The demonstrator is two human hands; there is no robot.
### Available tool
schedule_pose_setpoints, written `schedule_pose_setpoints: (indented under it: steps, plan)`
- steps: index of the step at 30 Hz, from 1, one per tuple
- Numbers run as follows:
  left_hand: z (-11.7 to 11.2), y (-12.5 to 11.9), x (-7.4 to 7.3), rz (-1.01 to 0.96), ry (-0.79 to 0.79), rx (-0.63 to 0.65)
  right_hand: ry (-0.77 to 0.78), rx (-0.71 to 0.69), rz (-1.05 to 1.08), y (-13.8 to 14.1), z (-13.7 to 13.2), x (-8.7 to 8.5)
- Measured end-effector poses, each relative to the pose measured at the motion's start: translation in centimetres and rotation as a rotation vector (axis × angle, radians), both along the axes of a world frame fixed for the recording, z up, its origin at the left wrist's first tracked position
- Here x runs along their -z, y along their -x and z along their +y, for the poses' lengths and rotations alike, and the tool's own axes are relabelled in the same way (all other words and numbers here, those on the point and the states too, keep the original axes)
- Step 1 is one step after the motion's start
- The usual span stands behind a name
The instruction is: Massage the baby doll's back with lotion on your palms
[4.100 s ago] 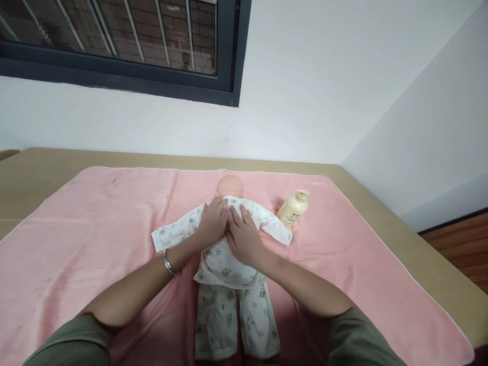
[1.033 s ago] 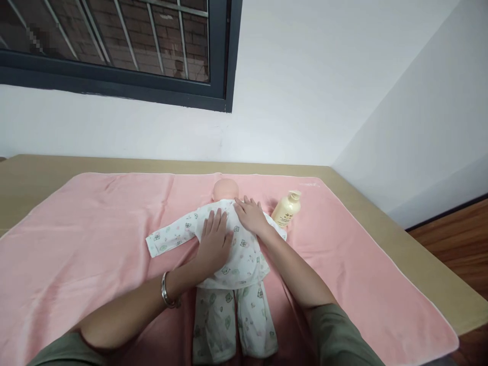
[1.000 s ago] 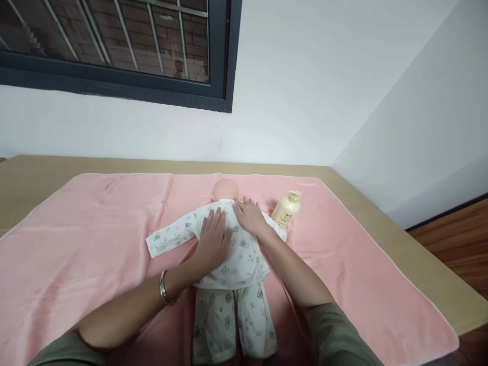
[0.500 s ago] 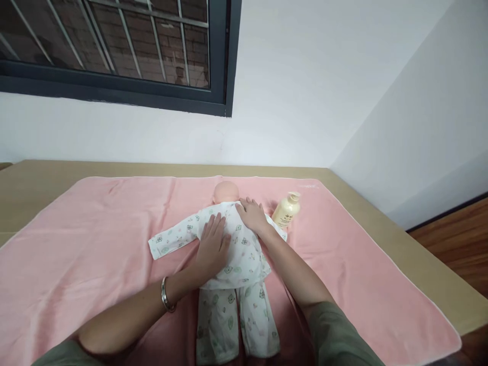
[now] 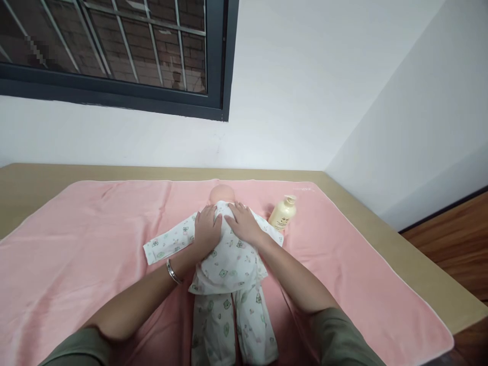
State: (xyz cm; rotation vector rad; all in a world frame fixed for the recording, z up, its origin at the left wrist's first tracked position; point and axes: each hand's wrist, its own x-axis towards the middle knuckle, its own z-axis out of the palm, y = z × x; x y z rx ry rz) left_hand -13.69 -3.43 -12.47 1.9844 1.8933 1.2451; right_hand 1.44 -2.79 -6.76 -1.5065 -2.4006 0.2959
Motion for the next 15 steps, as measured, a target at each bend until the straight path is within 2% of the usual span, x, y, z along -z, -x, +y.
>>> schedule_pose_setpoints:
  steps: [3,6,8,11,15]
  plan:
    - [-0.2,0.1,0.2,-0.025,-0.013,0.002,-0.002,0.049,0.001,-0.1,1.7,0.8]
    - [-0.2,0.2,0.2,-0.032,-0.026,0.021,-0.04,0.062,0.029,-0.1,1.6,1.9]
    - [-0.1,0.2,0.2,-0.044,-0.037,0.031,-0.037,0.064,0.044,-0.2,1.1,2.0]
    - [-0.1,0.3,0.5,-0.107,-0.052,0.028,-0.055,0.092,0.032,0.0,0.3,0.8]
    - [-0.5,0.4,1.2,-0.269,-0.135,-0.023,-0.284,0.19,0.043,0.7,-1.0,-1.7]
